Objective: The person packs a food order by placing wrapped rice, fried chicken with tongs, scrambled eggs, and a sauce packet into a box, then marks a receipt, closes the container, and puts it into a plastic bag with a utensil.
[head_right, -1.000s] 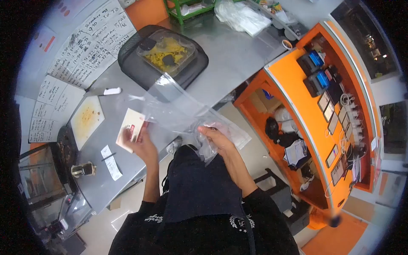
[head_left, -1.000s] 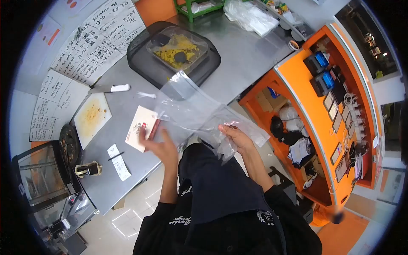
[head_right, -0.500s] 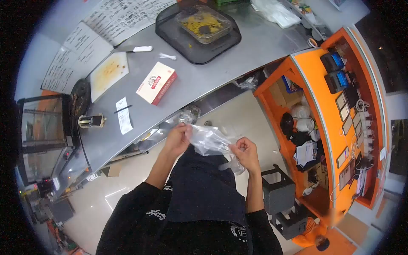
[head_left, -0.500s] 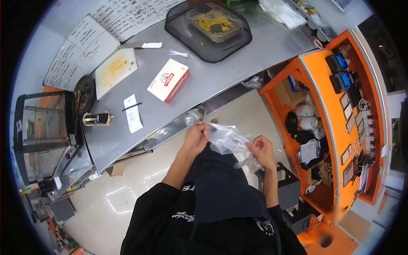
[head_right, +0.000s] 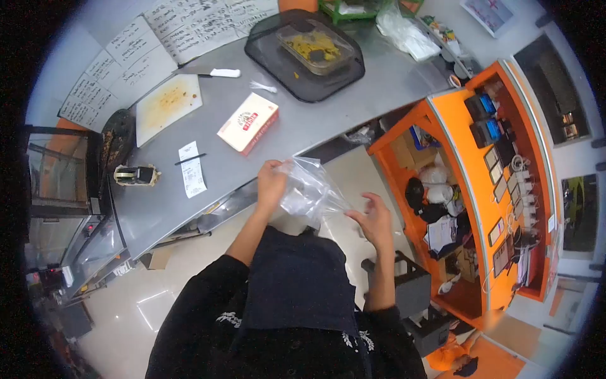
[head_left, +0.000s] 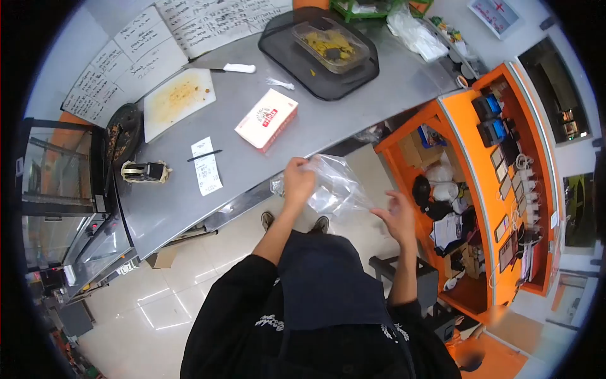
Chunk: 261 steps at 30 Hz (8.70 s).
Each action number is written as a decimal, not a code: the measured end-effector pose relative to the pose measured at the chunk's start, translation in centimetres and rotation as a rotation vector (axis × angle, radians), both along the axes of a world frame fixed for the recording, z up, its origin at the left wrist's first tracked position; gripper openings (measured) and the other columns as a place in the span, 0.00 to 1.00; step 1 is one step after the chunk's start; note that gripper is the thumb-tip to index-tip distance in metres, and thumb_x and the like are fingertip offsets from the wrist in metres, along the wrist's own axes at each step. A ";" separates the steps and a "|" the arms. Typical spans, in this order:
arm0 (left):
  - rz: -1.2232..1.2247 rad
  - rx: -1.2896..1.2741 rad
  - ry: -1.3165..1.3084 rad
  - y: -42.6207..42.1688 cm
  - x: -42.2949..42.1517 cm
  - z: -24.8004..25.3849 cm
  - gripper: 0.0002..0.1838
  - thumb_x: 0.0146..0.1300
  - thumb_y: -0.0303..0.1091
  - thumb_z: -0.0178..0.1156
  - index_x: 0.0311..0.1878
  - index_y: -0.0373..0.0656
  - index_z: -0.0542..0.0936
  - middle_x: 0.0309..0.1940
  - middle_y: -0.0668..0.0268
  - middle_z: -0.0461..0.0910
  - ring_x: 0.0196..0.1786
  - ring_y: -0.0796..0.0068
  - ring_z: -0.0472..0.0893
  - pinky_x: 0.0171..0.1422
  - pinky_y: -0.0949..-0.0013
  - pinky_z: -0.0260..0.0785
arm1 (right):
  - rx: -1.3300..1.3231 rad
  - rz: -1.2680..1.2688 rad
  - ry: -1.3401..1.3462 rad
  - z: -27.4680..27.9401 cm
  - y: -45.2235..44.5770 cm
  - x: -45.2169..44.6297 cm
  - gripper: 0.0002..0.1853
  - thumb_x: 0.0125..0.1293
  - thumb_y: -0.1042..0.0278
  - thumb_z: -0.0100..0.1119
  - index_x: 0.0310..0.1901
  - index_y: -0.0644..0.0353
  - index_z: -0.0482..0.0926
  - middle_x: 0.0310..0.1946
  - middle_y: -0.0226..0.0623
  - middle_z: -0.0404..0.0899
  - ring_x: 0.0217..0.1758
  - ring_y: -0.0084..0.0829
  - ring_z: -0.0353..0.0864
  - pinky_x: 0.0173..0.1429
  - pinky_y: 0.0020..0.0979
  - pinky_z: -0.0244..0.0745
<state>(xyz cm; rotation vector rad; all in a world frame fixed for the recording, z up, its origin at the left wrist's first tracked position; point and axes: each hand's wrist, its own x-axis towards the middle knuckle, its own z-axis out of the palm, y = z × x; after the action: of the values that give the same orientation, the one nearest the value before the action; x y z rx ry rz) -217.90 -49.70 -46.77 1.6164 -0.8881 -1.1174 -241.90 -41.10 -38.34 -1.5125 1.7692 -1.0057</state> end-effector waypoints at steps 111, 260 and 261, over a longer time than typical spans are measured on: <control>0.154 -0.399 0.549 -4.6 23.9 18.2 0.24 0.65 0.19 0.42 0.66 0.41 0.61 0.56 0.44 0.75 0.47 0.55 0.82 0.50 0.53 0.80 | 0.223 0.770 0.027 1.2 -36.0 35.5 0.29 0.56 0.73 0.54 0.62 0.68 0.68 0.53 0.64 0.75 0.56 0.52 0.78 0.60 0.46 0.72; 0.084 -0.179 0.353 -11.8 21.9 1.9 0.33 0.74 0.60 0.37 0.60 0.36 0.69 0.49 0.58 0.77 0.53 0.67 0.76 0.66 0.64 0.63 | 0.310 0.534 -0.635 -5.2 -28.8 28.7 0.08 0.71 0.68 0.55 0.42 0.64 0.79 0.37 0.32 0.80 0.42 0.24 0.77 0.50 0.26 0.72; 0.100 -0.224 0.329 -12.0 21.2 2.1 0.34 0.73 0.60 0.41 0.62 0.37 0.67 0.51 0.57 0.76 0.56 0.65 0.75 0.67 0.62 0.62 | 0.298 0.410 -0.818 -5.1 -28.7 29.7 0.10 0.72 0.66 0.54 0.43 0.64 0.79 0.38 0.32 0.80 0.43 0.24 0.77 0.49 0.27 0.73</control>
<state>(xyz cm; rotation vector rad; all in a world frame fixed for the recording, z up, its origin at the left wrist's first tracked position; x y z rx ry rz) -196.65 -61.71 -44.65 1.2366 -0.6811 -1.1293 -212.16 -69.76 -43.42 -0.9963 0.9303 -0.9088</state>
